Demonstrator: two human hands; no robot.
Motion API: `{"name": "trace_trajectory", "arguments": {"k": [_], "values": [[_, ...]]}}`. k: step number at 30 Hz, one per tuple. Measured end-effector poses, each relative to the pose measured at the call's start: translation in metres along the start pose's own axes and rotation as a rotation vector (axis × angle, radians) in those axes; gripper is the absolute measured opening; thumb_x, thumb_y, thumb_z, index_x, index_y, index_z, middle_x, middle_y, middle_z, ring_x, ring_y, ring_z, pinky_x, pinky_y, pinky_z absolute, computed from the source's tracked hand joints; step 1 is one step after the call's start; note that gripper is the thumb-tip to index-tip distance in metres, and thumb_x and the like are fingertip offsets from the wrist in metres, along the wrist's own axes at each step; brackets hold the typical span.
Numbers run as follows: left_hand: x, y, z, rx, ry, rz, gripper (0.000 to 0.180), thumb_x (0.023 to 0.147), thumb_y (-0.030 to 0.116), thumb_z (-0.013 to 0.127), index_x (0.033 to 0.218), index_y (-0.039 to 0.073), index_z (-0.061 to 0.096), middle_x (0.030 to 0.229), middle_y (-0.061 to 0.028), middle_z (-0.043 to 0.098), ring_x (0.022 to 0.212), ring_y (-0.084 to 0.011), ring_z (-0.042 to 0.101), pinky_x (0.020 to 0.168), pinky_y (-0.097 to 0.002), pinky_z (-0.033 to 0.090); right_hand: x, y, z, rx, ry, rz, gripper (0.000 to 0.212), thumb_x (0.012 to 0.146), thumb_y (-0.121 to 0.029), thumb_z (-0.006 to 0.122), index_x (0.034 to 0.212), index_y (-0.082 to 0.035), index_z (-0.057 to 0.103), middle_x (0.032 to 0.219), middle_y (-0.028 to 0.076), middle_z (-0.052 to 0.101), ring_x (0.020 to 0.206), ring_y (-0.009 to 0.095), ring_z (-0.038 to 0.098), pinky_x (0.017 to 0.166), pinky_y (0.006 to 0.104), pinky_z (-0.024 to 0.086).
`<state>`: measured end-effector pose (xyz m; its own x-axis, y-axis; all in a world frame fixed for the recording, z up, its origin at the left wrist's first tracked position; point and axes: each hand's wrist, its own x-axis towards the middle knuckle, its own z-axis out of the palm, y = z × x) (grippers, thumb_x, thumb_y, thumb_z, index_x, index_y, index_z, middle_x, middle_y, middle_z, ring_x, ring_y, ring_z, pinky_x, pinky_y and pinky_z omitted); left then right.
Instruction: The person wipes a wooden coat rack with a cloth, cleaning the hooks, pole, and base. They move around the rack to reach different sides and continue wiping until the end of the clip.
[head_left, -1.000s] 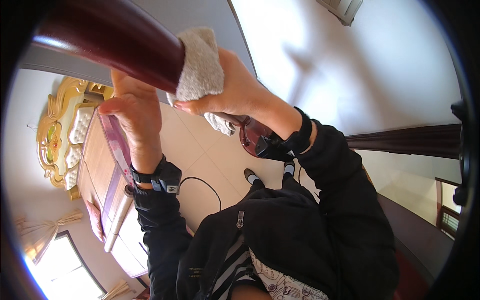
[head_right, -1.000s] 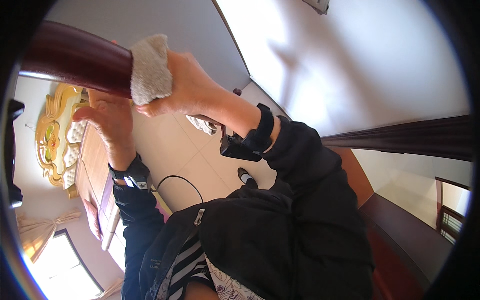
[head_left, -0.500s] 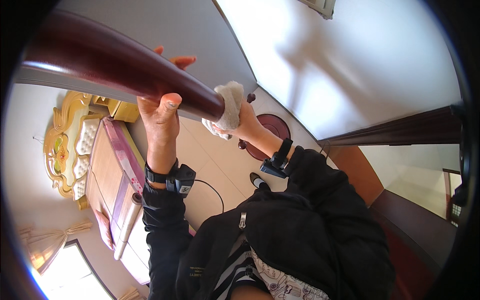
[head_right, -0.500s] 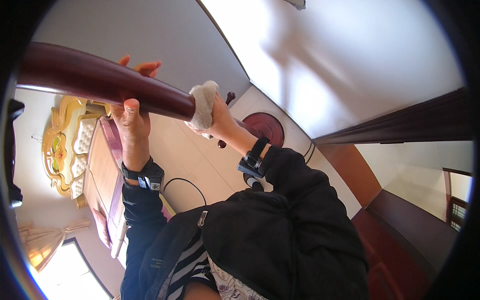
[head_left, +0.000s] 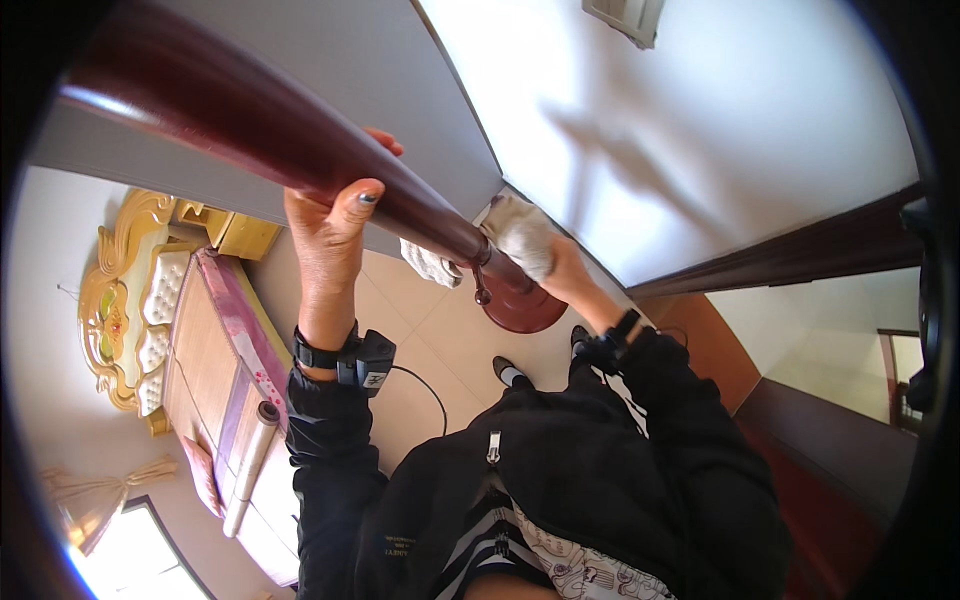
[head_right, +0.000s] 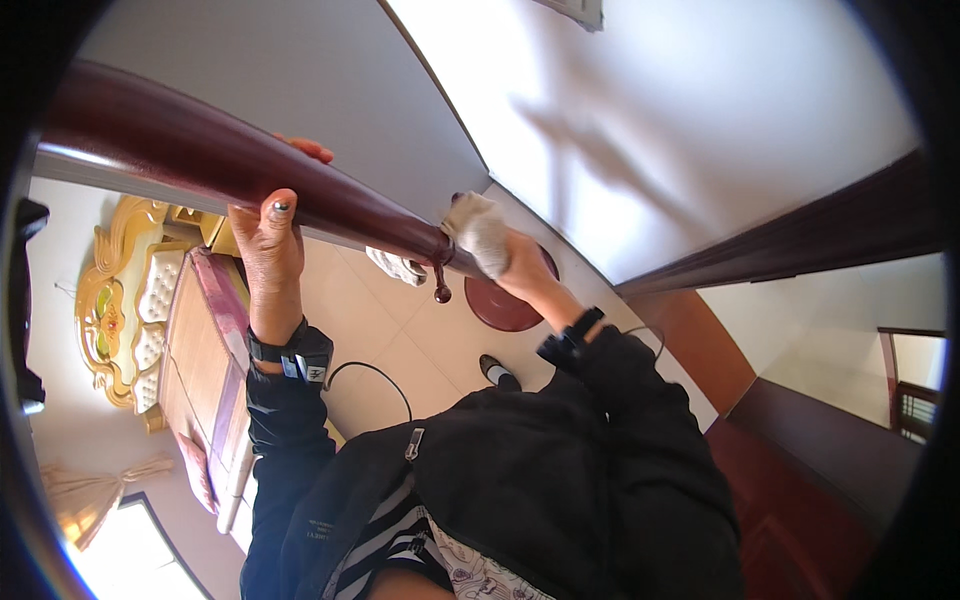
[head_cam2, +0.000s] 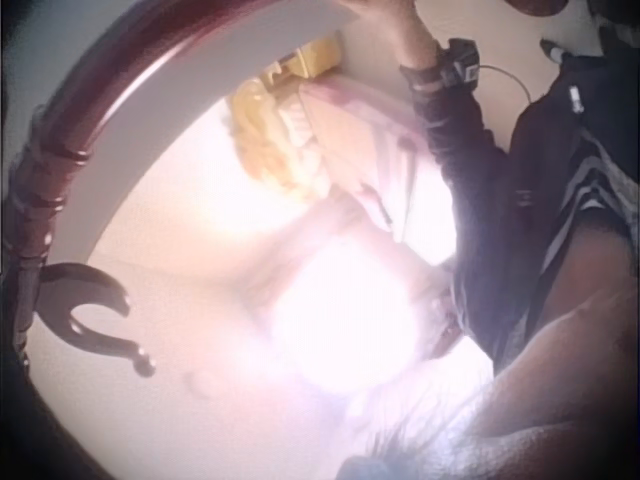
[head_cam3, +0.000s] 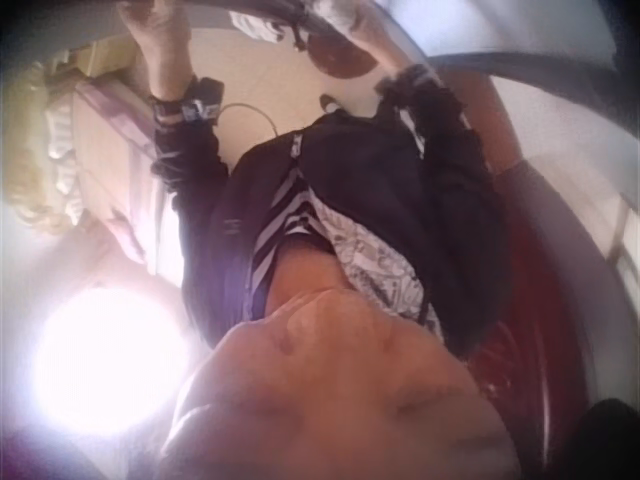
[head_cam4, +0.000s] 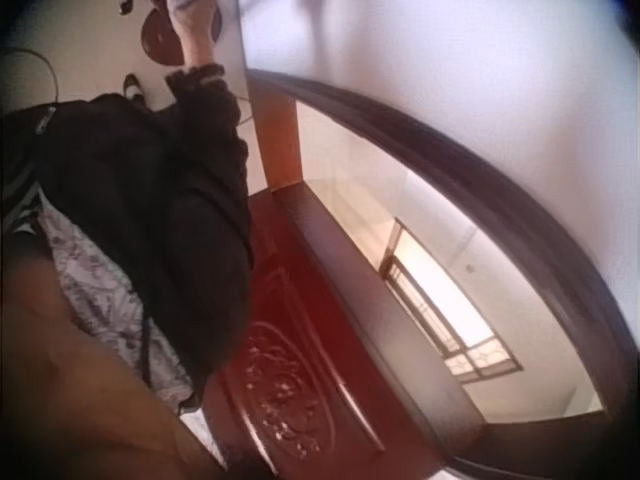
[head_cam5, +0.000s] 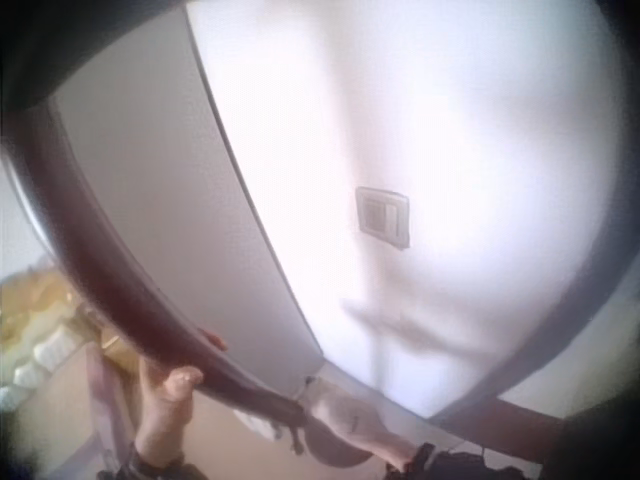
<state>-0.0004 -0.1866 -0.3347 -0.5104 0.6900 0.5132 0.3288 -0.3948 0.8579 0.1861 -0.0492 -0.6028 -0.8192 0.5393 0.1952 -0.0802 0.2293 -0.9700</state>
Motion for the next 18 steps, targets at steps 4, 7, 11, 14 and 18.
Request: {"name": "trace_trajectory", "arguments": {"k": [4,7,11,14,18], "values": [[0.001,-0.002,-0.002,0.063,-0.001,-0.016,0.067,0.079,0.045,0.086,0.122,0.004,0.057,0.105,-0.0163,0.068,0.100,-0.0289,0.066,0.091,-0.0405,0.052,-0.014,-0.007,-0.029,0.677,0.083,0.590,0.050,0.091,-0.018,0.076,0.135,-0.003,0.057,0.122,0.009,0.067,0.097,0.015,0.068,0.082,0.0304,0.056],[0.001,-0.006,-0.001,-0.040,0.008,0.017,0.052,0.078,0.032,0.089,0.112,0.002,0.063,0.104,-0.0131,0.071,0.099,-0.0250,0.069,0.087,-0.0370,0.055,0.011,-0.023,-0.019,0.424,-0.073,0.263,0.044,0.094,-0.021,0.072,0.133,-0.008,0.059,0.124,0.009,0.066,0.111,0.021,0.063,0.098,0.0354,0.049],[0.000,-0.009,0.002,-0.032,0.042,0.042,0.050,0.081,0.032,0.087,0.112,0.001,0.063,0.103,-0.0134,0.071,0.097,-0.0252,0.069,0.086,-0.0370,0.055,0.068,-0.035,0.020,-0.602,0.024,-0.576,0.027,0.094,-0.017,0.064,0.122,-0.015,0.065,0.118,0.006,0.066,0.120,0.027,0.055,0.108,0.0401,0.038],[0.001,-0.011,0.003,-0.020,0.047,0.078,0.048,0.082,0.031,0.086,0.111,0.001,0.063,0.103,-0.0139,0.071,0.096,-0.0257,0.069,0.085,-0.0370,0.055,0.093,-0.031,0.024,-0.548,-0.151,-0.643,0.017,0.090,-0.013,0.062,0.107,-0.017,0.066,0.107,0.003,0.064,0.105,0.026,0.056,0.098,0.0389,0.040],[0.000,-0.012,0.003,-0.009,0.065,0.067,0.046,0.082,0.031,0.086,0.110,0.001,0.064,0.102,-0.0142,0.071,0.095,-0.0261,0.069,0.085,-0.0371,0.055,0.103,-0.022,0.016,-0.561,-0.285,-0.535,0.024,0.079,-0.009,0.070,0.101,-0.016,0.065,0.099,0.001,0.062,0.088,0.026,0.054,0.082,0.0348,0.047]]}}
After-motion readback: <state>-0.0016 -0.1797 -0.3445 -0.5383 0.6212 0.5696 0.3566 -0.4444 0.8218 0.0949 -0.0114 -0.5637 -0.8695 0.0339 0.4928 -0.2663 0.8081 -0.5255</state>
